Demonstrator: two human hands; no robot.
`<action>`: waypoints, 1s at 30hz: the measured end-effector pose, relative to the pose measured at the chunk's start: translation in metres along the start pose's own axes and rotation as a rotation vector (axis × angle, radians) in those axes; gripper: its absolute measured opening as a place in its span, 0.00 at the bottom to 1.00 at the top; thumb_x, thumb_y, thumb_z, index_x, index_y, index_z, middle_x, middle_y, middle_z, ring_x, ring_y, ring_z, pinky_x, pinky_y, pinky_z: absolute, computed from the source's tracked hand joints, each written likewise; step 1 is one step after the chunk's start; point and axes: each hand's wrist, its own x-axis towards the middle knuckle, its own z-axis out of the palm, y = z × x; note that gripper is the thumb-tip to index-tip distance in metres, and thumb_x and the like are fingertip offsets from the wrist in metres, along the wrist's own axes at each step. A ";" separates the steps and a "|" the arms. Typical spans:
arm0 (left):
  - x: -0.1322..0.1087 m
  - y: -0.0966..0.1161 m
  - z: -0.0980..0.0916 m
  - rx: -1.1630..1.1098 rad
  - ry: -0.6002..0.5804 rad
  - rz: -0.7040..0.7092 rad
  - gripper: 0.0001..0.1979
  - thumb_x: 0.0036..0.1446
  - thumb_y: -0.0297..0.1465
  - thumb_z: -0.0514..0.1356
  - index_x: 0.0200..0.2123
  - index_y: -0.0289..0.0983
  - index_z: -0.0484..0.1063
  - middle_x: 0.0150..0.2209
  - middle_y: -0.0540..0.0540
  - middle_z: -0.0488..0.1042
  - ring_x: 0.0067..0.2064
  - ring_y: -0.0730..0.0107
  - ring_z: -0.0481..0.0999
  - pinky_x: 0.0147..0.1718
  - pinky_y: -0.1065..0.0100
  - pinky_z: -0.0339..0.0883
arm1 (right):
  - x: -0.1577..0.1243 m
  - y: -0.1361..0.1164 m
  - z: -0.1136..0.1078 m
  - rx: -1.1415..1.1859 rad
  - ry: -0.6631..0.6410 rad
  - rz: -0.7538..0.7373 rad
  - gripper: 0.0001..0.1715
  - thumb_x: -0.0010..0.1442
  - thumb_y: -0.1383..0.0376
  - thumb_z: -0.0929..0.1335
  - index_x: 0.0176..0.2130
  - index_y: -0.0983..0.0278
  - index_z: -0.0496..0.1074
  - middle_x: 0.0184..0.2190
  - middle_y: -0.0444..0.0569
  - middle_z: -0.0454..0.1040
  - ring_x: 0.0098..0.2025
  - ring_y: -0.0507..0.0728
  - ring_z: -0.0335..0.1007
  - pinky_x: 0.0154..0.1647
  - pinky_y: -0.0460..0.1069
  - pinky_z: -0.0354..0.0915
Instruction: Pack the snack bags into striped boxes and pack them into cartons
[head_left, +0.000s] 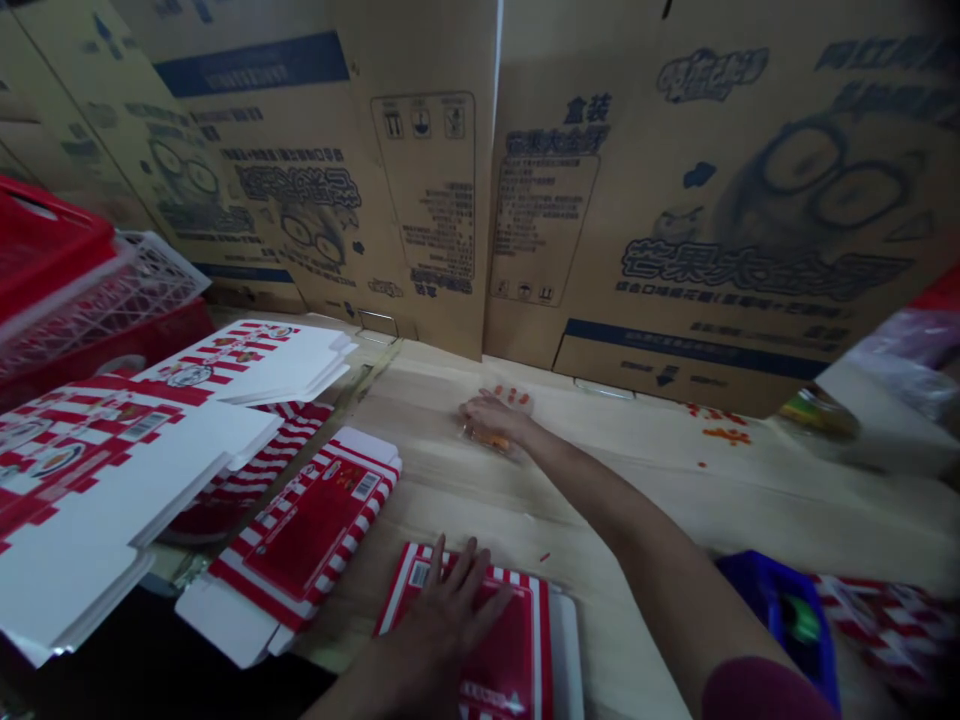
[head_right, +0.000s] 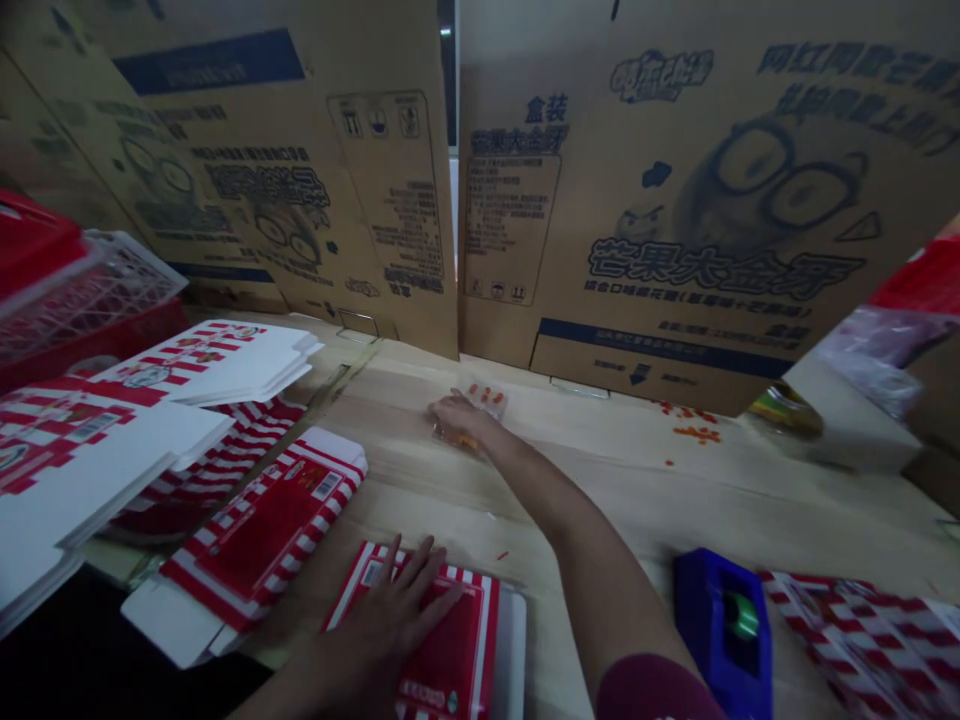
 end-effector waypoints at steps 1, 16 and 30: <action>-0.002 0.004 -0.005 -0.022 -0.016 0.010 0.61 0.39 0.46 0.70 0.69 0.44 0.37 0.69 0.26 0.38 0.68 0.28 0.38 0.57 0.24 0.32 | -0.015 0.003 -0.005 -0.011 -0.010 -0.013 0.11 0.51 0.77 0.67 0.24 0.62 0.71 0.28 0.47 0.76 0.40 0.58 0.71 0.62 0.58 0.49; -0.048 0.046 -0.010 0.100 0.307 -0.497 0.51 0.36 0.42 0.65 0.64 0.31 0.55 0.59 0.25 0.60 0.59 0.32 0.60 0.59 0.36 0.44 | -0.227 -0.027 -0.081 -0.097 0.439 0.195 0.11 0.63 0.66 0.56 0.37 0.63 0.66 0.30 0.49 0.71 0.31 0.55 0.65 0.35 0.47 0.58; -0.042 0.057 0.000 0.093 0.524 -0.410 0.51 0.37 0.44 0.67 0.64 0.35 0.54 0.60 0.29 0.58 0.59 0.35 0.57 0.60 0.37 0.41 | -0.283 -0.084 -0.012 0.179 0.204 0.086 0.17 0.65 0.63 0.61 0.46 0.60 0.76 0.43 0.53 0.77 0.46 0.59 0.72 0.52 0.55 0.62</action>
